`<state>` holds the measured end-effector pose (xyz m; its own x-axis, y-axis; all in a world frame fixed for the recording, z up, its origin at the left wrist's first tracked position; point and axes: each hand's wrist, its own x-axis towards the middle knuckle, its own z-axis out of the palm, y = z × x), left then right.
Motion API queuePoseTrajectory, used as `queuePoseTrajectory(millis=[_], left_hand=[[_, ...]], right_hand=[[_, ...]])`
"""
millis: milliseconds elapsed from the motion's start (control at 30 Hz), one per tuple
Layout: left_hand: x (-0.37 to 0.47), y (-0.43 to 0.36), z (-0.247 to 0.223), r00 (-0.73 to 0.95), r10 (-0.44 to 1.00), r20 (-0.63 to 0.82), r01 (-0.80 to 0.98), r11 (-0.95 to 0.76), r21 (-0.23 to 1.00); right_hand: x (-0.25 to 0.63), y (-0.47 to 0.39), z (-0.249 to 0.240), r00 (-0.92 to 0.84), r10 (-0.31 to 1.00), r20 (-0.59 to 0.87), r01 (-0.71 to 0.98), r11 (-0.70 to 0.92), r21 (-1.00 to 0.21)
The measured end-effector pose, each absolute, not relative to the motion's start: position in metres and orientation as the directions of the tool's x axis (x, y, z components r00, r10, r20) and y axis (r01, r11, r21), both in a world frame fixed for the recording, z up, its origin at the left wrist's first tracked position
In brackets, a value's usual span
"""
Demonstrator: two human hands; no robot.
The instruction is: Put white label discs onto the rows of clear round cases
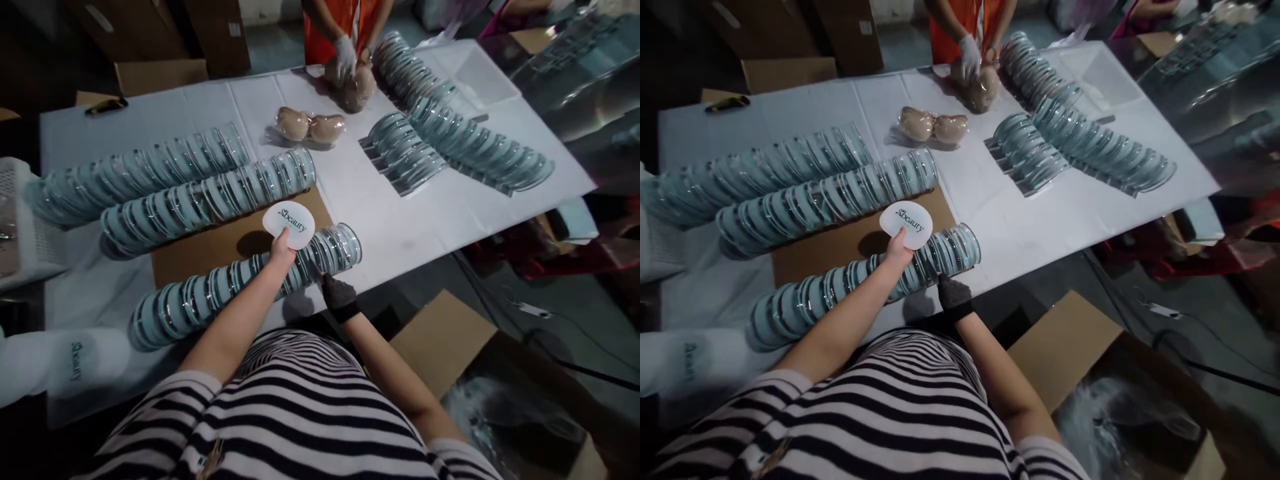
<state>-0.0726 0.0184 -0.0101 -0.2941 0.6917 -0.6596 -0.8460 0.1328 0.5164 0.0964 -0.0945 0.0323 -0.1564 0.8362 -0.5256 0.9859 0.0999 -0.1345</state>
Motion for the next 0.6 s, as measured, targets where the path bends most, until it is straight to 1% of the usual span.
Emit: queuePoseTrajectory(millis=[100, 267, 367, 433, 500, 600], left_hand=[[-0.072, 0.016, -0.007, -0.29, 0.679, -0.674, -0.845, 0.148, 0.513], [-0.071, 0.015, -0.002, -0.307, 0.672, -0.674, -0.842, 0.138, 0.521], [-0.071, 0.014, -0.002, -0.311, 0.664, -0.68, -0.842, 0.138, 0.521], [-0.071, 0.013, -0.002, -0.324, 0.654, -0.683, -0.839, 0.134, 0.527], [-0.071, 0.013, -0.002, -0.336, 0.659, -0.673, -0.833, 0.126, 0.539], [-0.07, 0.013, -0.002, -0.358, 0.675, -0.645, -0.818, 0.107, 0.566]], right_hand=[[0.089, -0.085, 0.02, -0.142, 0.829, -0.541, 0.986, 0.073, -0.148], [0.087, -0.079, 0.003, -0.044, 0.847, -0.53, 0.95, -0.129, -0.285], [0.079, -0.075, -0.017, -0.043, 0.831, -0.555, 0.925, -0.176, -0.336], [0.076, -0.076, -0.029, -0.068, 0.822, -0.565, 0.886, -0.211, -0.414], [0.079, -0.078, -0.036, -0.127, 0.806, -0.578, 0.821, -0.242, -0.518], [0.095, -0.075, -0.038, -0.277, 0.74, -0.613, 0.674, -0.305, -0.673]])
